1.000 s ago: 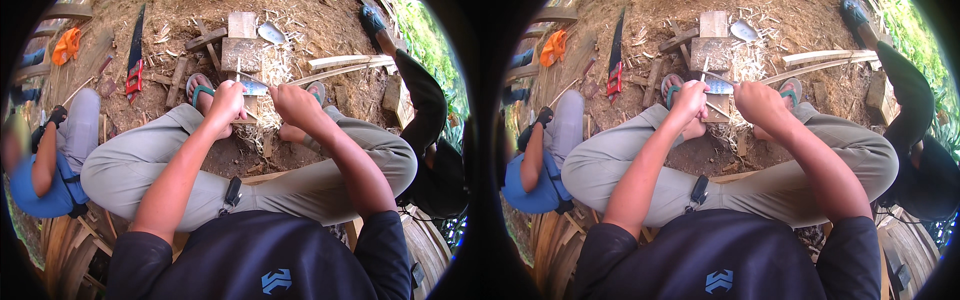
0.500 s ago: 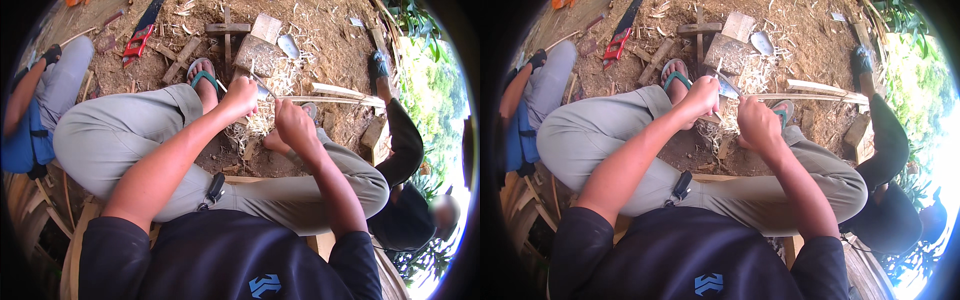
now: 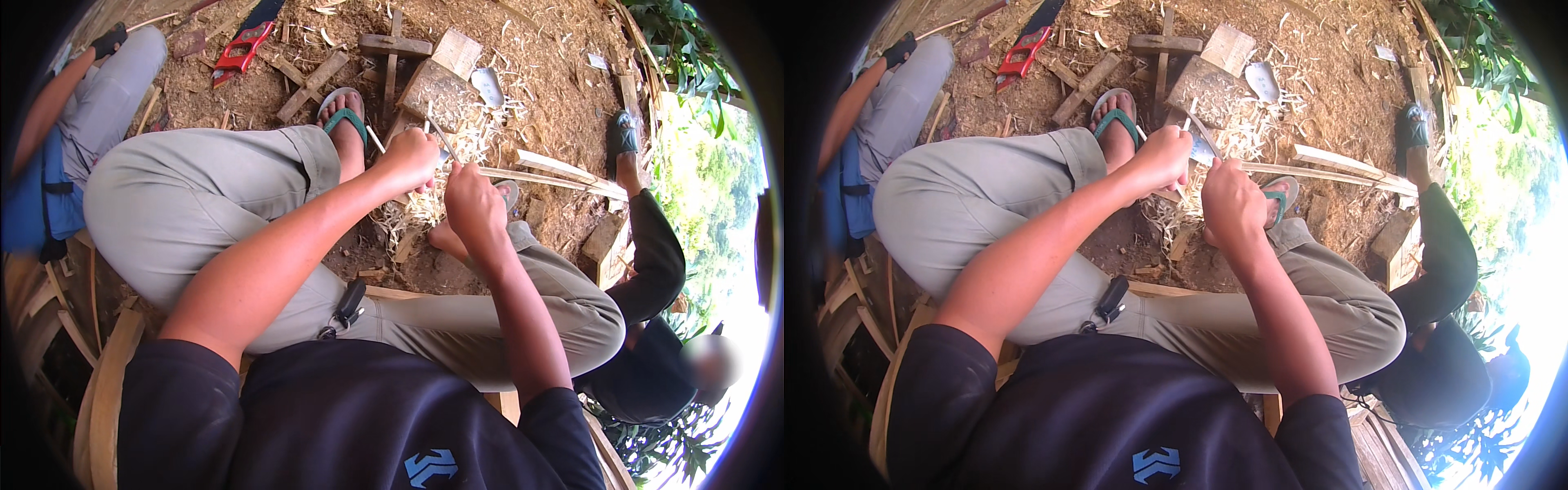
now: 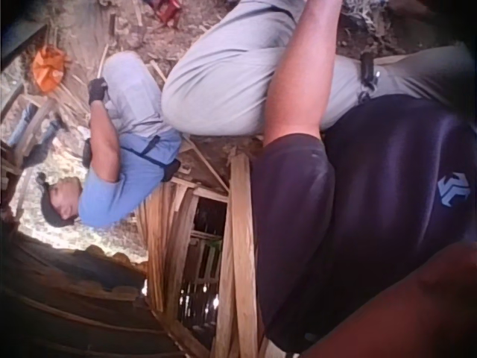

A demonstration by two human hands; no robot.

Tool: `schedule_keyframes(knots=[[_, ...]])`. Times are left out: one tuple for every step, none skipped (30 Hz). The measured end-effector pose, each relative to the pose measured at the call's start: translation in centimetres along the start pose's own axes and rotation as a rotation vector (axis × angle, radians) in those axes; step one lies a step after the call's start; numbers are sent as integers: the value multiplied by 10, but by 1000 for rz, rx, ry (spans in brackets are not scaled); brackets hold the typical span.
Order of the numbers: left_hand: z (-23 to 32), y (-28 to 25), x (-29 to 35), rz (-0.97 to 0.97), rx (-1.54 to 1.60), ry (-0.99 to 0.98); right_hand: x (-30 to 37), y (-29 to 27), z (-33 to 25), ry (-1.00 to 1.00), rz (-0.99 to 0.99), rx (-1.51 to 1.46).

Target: The person sits on the ground and uses a knife to shave thin strips from a small piece of wood. They repeatedly scrape the blade along the wood to create fine shavings, occasionally pausing to inspect the piece.

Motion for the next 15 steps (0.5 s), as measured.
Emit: schedule_keyframes(knots=[[1,0,1,-6,-2,3,-9,11,4,49,20,-50],[1,1,1,-15,-5,14,-18,20,9,102,40,-102],[1,2,0,-24,-10,26,-25,25,12,96,45,-89],[1,4,-2,-34,-16,38,-32,29,18,92,50,-75],[0,4,-2,-21,2,38,-36,30,20,80,55,-63],[-1,4,-3,-10,20,38,-36,30,25,103,69,-151],[-2,4,-4,-1,37,39,-35,30,29,62,62,-155],[-3,5,-5,12,44,34,-30,22,30,23,51,-158],[-5,5,-5,32,54,27,-26,14,29,-25,41,-160],[-6,5,-4,50,63,22,-24,10,35,60,-2,-227],[-5,5,-3,65,62,17,-19,-1,35,41,-33,-196],[-4,5,-1,78,60,13,-11,-14,36,23,-64,-164],[-4,5,1,91,58,8,-5,-19,38,6,-96,-133],[-5,6,0,96,53,15,-1,-23,43,23,-63,-141],[-7,7,0,102,49,21,2,-25,45,37,-71,-138]])
Point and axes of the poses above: each hand's wrist, its own x-axis away from the middle knuckle, its own y-axis out of the palm, z = x × y, the point moved 5 cm from there along -x, towards the middle knuckle, and after that the axes turned 3 degrees about -x, right-handed, at the moved point
